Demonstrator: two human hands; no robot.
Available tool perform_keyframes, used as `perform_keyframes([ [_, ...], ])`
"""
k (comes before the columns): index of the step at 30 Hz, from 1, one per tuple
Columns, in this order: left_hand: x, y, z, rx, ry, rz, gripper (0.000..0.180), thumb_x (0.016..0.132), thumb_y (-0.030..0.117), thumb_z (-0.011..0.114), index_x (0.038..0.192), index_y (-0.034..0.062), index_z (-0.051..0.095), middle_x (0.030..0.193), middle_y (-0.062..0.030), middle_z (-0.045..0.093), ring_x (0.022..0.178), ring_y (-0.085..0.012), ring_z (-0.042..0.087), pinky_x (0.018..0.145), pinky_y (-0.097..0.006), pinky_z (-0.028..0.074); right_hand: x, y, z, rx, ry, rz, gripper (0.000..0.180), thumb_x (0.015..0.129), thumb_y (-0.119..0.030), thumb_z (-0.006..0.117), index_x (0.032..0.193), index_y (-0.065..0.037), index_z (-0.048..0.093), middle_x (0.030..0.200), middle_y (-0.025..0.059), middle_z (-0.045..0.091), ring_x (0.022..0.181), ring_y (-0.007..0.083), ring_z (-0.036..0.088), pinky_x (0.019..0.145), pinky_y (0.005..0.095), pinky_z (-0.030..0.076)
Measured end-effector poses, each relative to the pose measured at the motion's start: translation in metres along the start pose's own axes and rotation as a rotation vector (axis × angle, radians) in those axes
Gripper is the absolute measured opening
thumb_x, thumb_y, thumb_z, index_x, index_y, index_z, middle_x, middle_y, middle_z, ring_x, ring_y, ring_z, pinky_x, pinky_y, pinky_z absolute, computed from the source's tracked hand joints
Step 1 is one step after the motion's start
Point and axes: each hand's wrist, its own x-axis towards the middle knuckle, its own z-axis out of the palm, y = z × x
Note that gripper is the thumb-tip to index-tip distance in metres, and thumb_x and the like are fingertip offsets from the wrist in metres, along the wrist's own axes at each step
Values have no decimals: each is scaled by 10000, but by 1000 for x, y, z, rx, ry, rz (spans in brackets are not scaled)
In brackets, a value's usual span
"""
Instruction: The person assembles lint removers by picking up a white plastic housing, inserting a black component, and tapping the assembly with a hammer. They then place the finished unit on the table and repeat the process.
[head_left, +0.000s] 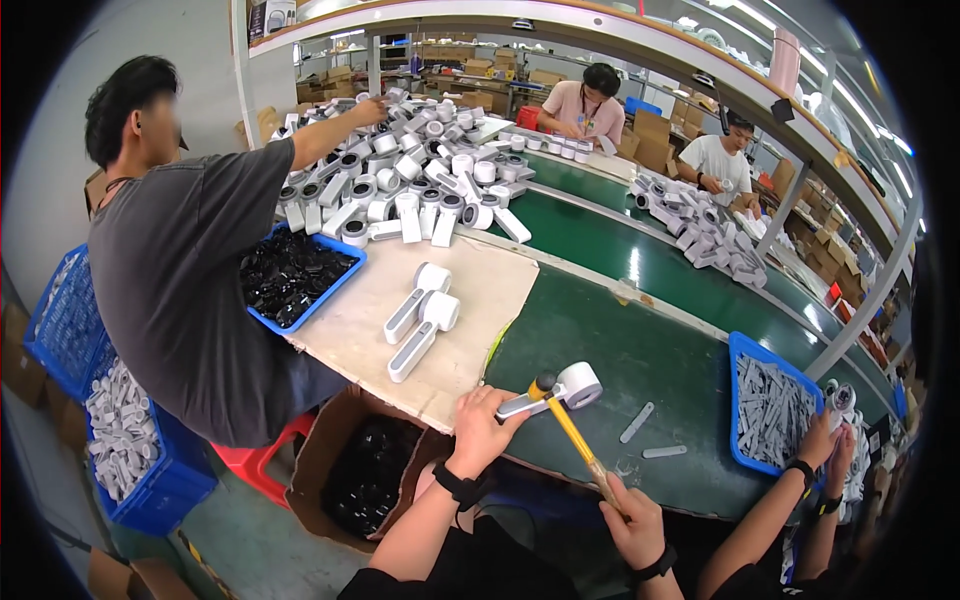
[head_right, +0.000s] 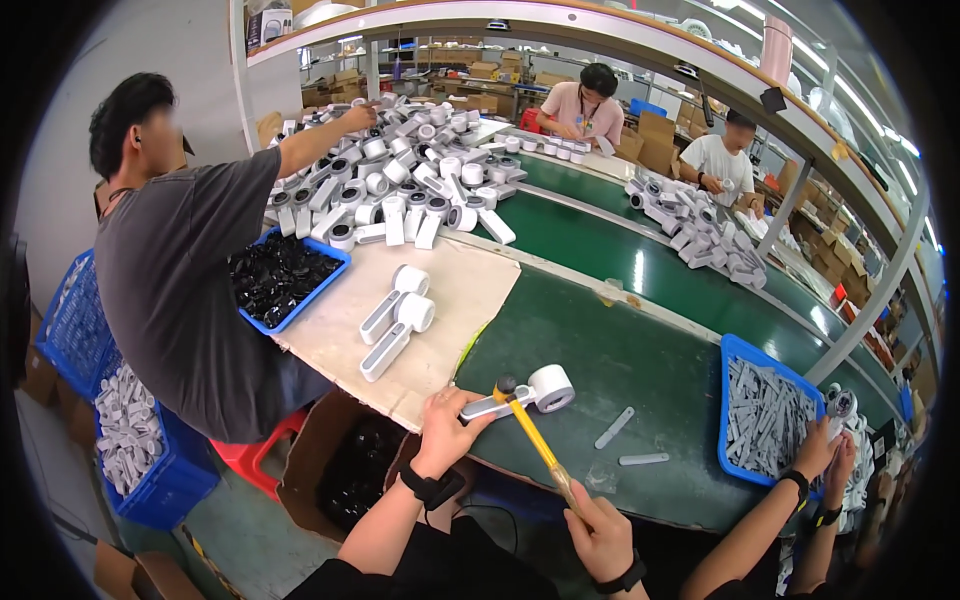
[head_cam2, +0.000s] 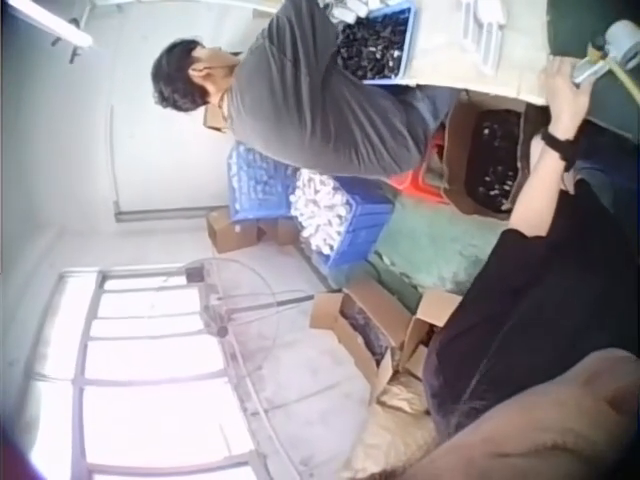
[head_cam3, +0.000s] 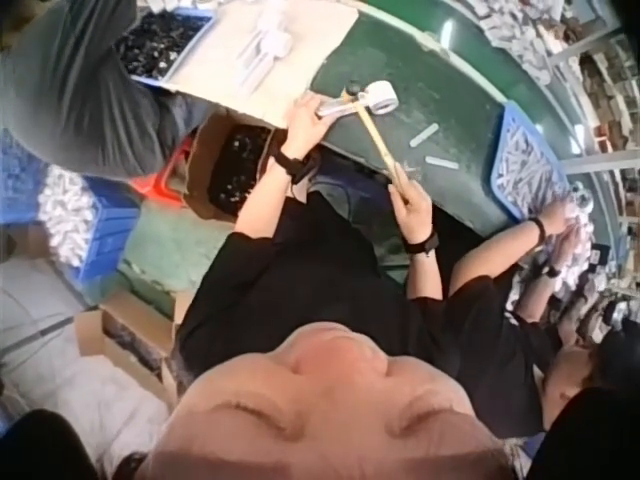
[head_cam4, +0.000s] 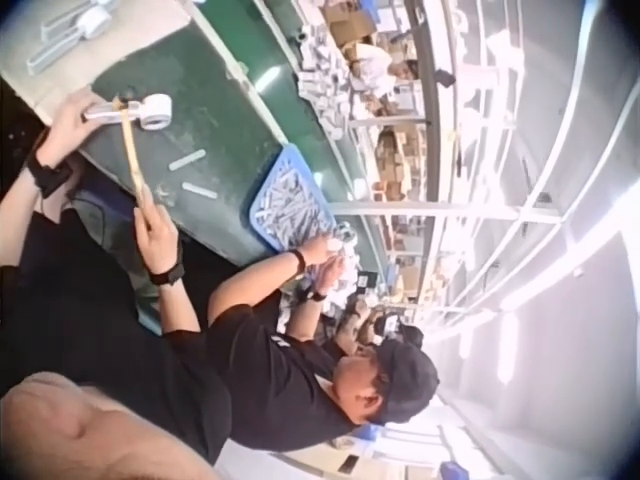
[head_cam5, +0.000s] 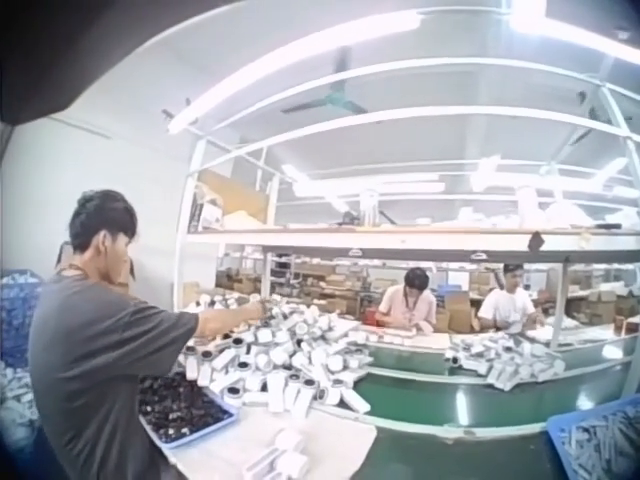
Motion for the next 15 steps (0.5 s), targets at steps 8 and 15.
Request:
perform_keyframes([
  [8,0,-1,0,-18,-21,-27,221,738,201,812,895,88,706,828,-74,642,877,-282,607,896,-395,384,-7,-12,-2,-89,-73,21,477,802,16,707,1270,-10,619,725,113,547,595,213,532,572,296,423],
  [15,-4,-7,-1,12,-22,-18,280,731,261,815,944,105,721,838,-56,650,877,-271,615,886,-389,384,-8,-13,5,-78,-62,-65,485,807,11,712,1279,-53,621,753,128,586,623,267,599,577,337,474],
])
